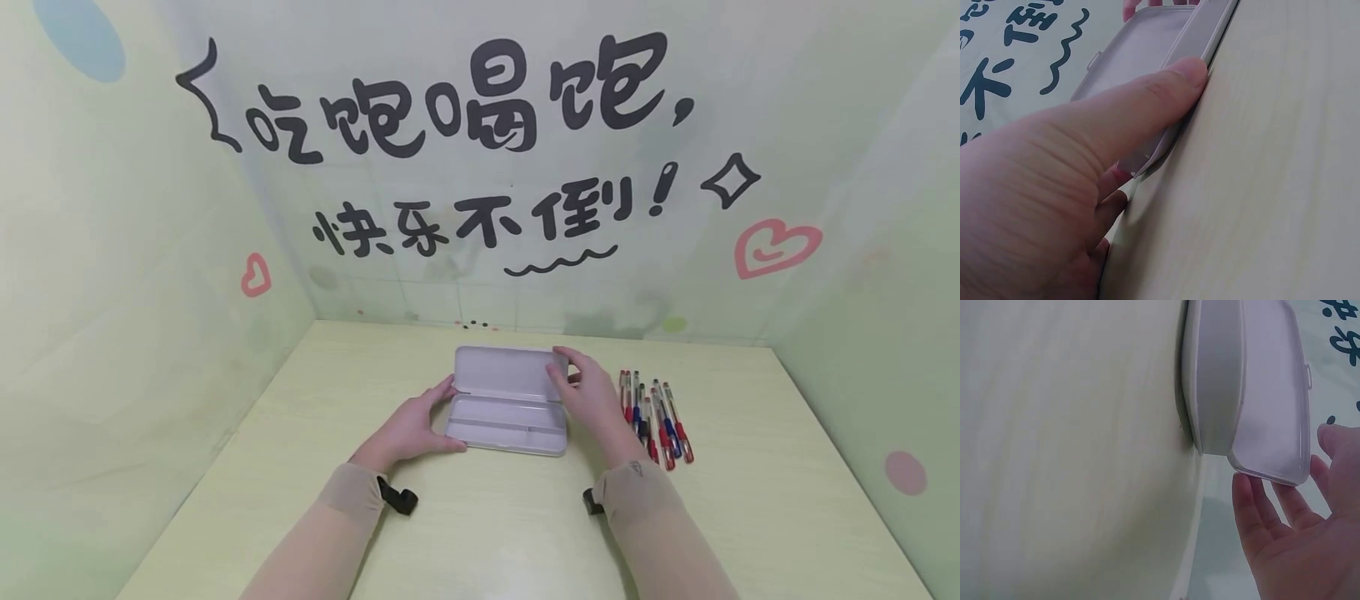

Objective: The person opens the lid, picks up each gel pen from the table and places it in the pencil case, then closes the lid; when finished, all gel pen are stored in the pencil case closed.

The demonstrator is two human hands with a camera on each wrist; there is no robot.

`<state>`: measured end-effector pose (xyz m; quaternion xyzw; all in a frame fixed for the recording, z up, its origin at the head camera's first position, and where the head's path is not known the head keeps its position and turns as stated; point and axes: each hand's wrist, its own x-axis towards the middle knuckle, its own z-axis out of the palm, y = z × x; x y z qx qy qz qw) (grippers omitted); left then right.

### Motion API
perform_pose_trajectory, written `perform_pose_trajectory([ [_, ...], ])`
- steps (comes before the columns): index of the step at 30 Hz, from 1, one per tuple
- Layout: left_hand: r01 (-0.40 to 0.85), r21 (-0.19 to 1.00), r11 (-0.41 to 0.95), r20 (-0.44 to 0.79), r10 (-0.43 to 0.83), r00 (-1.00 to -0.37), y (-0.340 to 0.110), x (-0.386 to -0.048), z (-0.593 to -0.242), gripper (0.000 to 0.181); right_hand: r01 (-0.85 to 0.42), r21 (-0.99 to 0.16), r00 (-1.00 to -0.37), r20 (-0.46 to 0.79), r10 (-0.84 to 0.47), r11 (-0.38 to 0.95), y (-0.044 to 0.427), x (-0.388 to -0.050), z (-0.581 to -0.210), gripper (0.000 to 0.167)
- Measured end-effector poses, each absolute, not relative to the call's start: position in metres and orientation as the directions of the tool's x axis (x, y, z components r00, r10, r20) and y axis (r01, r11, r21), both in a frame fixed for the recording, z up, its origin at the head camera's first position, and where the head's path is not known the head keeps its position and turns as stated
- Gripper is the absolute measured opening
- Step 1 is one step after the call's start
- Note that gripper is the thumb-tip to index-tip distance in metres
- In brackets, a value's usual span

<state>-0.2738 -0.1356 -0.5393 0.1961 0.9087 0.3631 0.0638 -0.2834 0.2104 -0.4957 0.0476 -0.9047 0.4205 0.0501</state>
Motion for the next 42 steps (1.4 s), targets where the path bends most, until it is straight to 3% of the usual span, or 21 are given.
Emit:
perform_pose_trajectory([
  [16, 0.265, 0.707, 0.656, 0.005, 0.369, -0.929, -0.133, -0.278, -0.544, 0.130, -0.056, -0.789, -0.998, 0.050, -0.027, 0.612, 0.207, -0.286, -0.496, 0.064],
  [24, 0.254, 0.730, 0.634, 0.002, 0.370, -0.929, -0.133, -0.277, -0.544, 0.132, -0.106, -0.737, -0.980, 0.189, 0.054, 0.667, 0.232, -0.262, -0.491, 0.062],
  [28, 0.253, 0.733, 0.632, 0.006, 0.366, -0.930, -0.132, -0.277, -0.540, 0.133, -0.026, -0.708, -0.968, 0.193, 0.158, 0.706, 0.257, -0.243, -0.488, 0.061],
  [34, 0.264, 0.728, 0.633, 0.016, 0.369, -0.929, -0.133, -0.278, -0.537, 0.134, 0.146, -0.673, -0.956, 0.094, 0.279, 0.725, 0.300, -0.221, -0.490, 0.063],
  [42, 0.264, 0.726, 0.635, 0.017, 0.368, -0.930, -0.132, -0.277, -0.540, 0.134, 0.310, -0.540, -0.946, -0.093, 0.311, 0.782, 0.342, -0.209, -0.495, 0.068],
])
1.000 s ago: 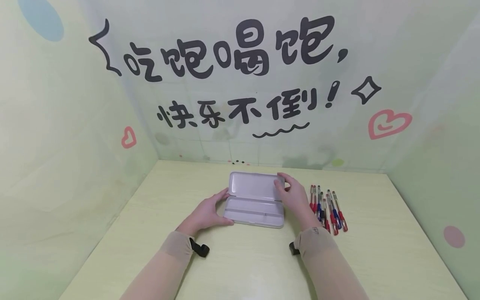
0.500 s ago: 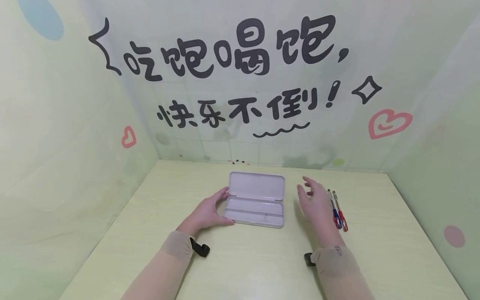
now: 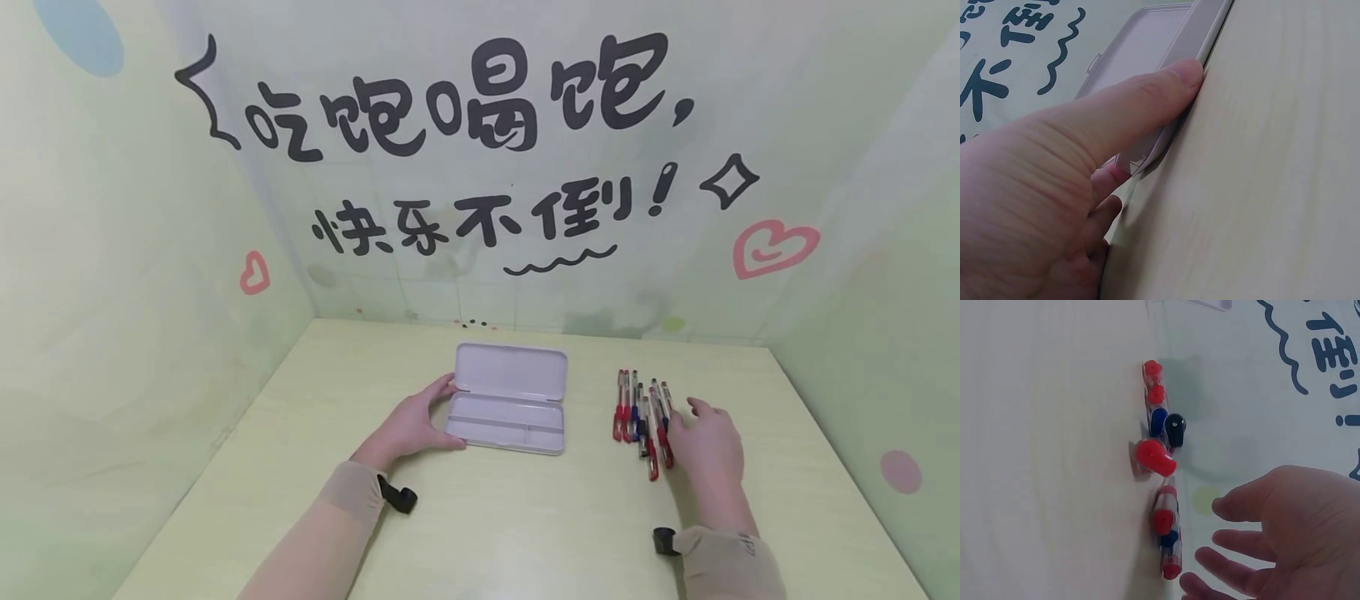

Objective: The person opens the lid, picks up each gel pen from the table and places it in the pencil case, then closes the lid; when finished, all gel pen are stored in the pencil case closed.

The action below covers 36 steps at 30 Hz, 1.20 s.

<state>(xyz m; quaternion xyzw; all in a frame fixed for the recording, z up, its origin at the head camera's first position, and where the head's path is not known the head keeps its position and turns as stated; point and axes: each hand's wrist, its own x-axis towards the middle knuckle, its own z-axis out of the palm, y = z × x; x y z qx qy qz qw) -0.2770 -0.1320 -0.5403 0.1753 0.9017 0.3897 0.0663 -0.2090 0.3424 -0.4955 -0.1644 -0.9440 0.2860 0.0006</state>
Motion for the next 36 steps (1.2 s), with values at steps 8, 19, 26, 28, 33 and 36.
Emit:
perform_pose_trajectory([
  [8, 0.255, 0.738, 0.625, 0.015, 0.362, -0.932, -0.130, -0.276, -0.537, 0.135, 0.311, -0.435, -0.950, -0.160, 0.268, 0.845, 0.352, -0.209, -0.499, 0.062],
  [19, 0.266, 0.735, 0.624, 0.020, 0.372, -0.928, -0.130, -0.276, -0.536, 0.134, 0.371, -0.453, -0.928, -0.189, 0.320, 0.811, 0.340, -0.206, -0.496, 0.050],
  [26, 0.266, 0.740, 0.618, 0.023, 0.372, -0.928, -0.132, -0.275, -0.538, 0.134, 0.370, -0.477, -0.929, -0.166, 0.332, 0.797, 0.336, -0.205, -0.496, 0.044],
  [28, 0.266, 0.739, 0.620, 0.023, 0.371, -0.928, -0.132, -0.274, -0.538, 0.133, 0.370, -0.477, -0.928, -0.157, 0.337, 0.797, 0.337, -0.206, -0.498, 0.044],
  [33, 0.266, 0.740, 0.617, 0.022, 0.374, -0.927, -0.132, -0.273, -0.536, 0.133, 0.323, -0.463, -0.943, -0.078, 0.325, 0.826, 0.335, -0.208, -0.500, 0.044],
  [36, 0.268, 0.742, 0.615, 0.024, 0.376, -0.926, -0.131, -0.273, -0.535, 0.133, 0.264, -0.457, -0.955, -0.002, 0.296, 0.849, 0.323, -0.209, -0.496, 0.045],
])
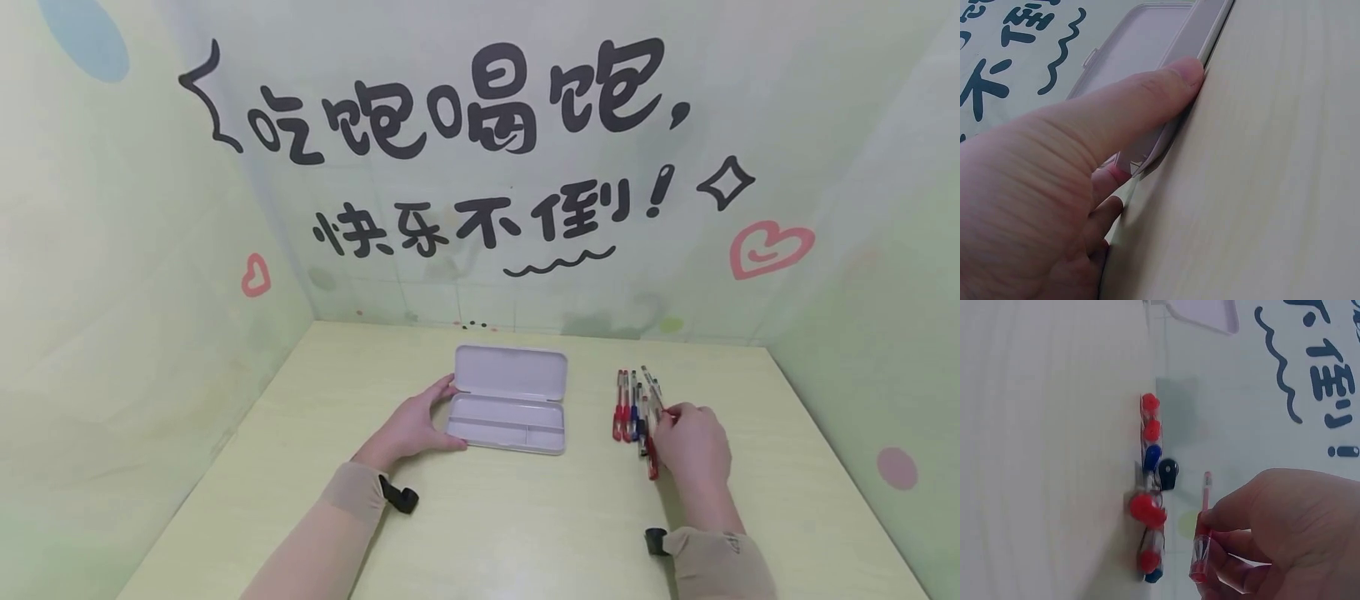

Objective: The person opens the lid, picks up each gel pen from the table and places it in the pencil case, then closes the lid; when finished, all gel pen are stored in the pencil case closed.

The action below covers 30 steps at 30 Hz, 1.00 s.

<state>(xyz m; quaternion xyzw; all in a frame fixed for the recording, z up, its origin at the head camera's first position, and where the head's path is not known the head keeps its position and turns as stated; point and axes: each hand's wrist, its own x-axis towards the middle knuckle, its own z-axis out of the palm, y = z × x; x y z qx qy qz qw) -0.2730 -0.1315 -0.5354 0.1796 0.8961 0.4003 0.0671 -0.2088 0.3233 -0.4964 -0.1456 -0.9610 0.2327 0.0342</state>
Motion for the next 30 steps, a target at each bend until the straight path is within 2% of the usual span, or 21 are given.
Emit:
perform_pose_trajectory([
  [5, 0.272, 0.740, 0.615, 0.023, 0.381, -0.924, -0.131, -0.273, -0.536, 0.133, 0.142, -0.463, -0.959, 0.155, 0.238, 0.875, 0.290, -0.208, -0.489, 0.041],
  [12, 0.285, 0.737, 0.612, 0.036, 0.386, -0.922, -0.132, -0.275, -0.537, 0.133, -0.081, -0.450, -0.939, 0.334, 0.083, 0.889, 0.247, -0.213, -0.485, 0.025],
  [19, 0.272, 0.746, 0.607, 0.026, 0.382, -0.924, -0.133, -0.275, -0.538, 0.134, -0.184, -0.426, -0.952, 0.302, -0.053, 0.886, 0.208, -0.222, -0.489, 0.022],
  [30, 0.273, 0.747, 0.607, 0.024, 0.385, -0.922, -0.133, -0.276, -0.539, 0.134, -0.314, -0.358, -0.937, 0.268, -0.226, 0.879, 0.158, -0.236, -0.499, 0.010],
])
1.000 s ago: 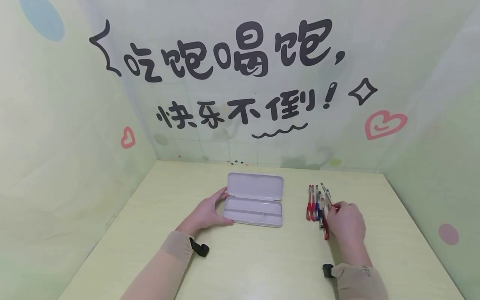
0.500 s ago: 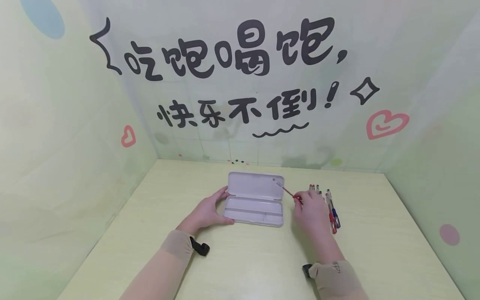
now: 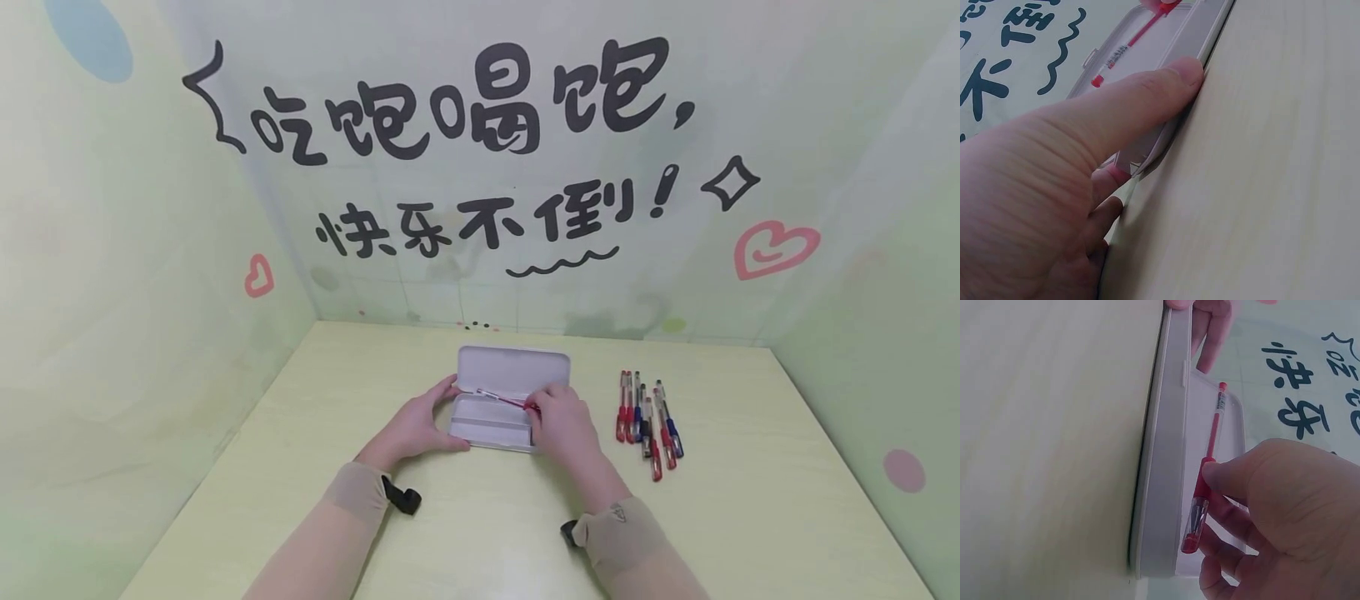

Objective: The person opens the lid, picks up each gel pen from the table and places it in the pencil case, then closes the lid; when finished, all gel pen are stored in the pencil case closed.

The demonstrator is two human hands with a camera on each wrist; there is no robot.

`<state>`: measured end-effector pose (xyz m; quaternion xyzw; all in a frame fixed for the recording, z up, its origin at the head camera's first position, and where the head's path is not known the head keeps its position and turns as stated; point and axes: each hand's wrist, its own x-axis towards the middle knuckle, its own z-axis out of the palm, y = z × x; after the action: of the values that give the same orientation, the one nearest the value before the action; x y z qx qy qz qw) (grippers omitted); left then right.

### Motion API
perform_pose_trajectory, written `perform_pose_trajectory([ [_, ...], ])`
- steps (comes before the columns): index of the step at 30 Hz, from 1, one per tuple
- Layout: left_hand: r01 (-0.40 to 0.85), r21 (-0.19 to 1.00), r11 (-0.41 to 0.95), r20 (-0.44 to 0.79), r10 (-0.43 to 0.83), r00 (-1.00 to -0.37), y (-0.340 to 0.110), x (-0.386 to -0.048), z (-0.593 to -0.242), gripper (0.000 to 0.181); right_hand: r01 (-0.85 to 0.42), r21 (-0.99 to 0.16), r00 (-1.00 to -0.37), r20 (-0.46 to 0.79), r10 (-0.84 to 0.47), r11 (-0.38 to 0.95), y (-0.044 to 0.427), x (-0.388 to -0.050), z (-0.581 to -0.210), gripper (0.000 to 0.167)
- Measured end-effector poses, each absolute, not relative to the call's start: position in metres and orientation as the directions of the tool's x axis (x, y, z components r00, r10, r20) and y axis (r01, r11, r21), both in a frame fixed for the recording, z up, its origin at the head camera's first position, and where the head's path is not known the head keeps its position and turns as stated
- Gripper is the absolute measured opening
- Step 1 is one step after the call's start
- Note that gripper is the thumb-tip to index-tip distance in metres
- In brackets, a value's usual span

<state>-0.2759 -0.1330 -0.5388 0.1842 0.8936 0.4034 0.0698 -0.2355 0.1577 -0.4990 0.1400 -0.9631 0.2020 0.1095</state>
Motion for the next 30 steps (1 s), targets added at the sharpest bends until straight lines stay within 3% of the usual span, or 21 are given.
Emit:
perform_pose_trajectory([
  [11, 0.278, 0.739, 0.614, 0.026, 0.385, -0.922, -0.132, -0.276, -0.538, 0.134, -0.343, -0.330, -0.936, 0.204, -0.288, 0.880, 0.142, -0.238, -0.503, 0.006],
  [19, 0.270, 0.741, 0.614, 0.020, 0.382, -0.924, -0.132, -0.277, -0.540, 0.133, -0.321, -0.365, -0.946, 0.156, -0.283, 0.874, 0.141, -0.239, -0.505, 0.009],
  [26, 0.271, 0.735, 0.622, 0.019, 0.381, -0.925, -0.133, -0.278, -0.543, 0.133, -0.345, -0.373, -0.937, 0.191, -0.293, 0.861, 0.144, -0.239, -0.508, 0.009],
  [30, 0.270, 0.742, 0.614, 0.020, 0.383, -0.924, -0.133, -0.278, -0.543, 0.133, -0.312, -0.433, -0.949, 0.179, -0.258, 0.846, 0.147, -0.238, -0.508, 0.012],
])
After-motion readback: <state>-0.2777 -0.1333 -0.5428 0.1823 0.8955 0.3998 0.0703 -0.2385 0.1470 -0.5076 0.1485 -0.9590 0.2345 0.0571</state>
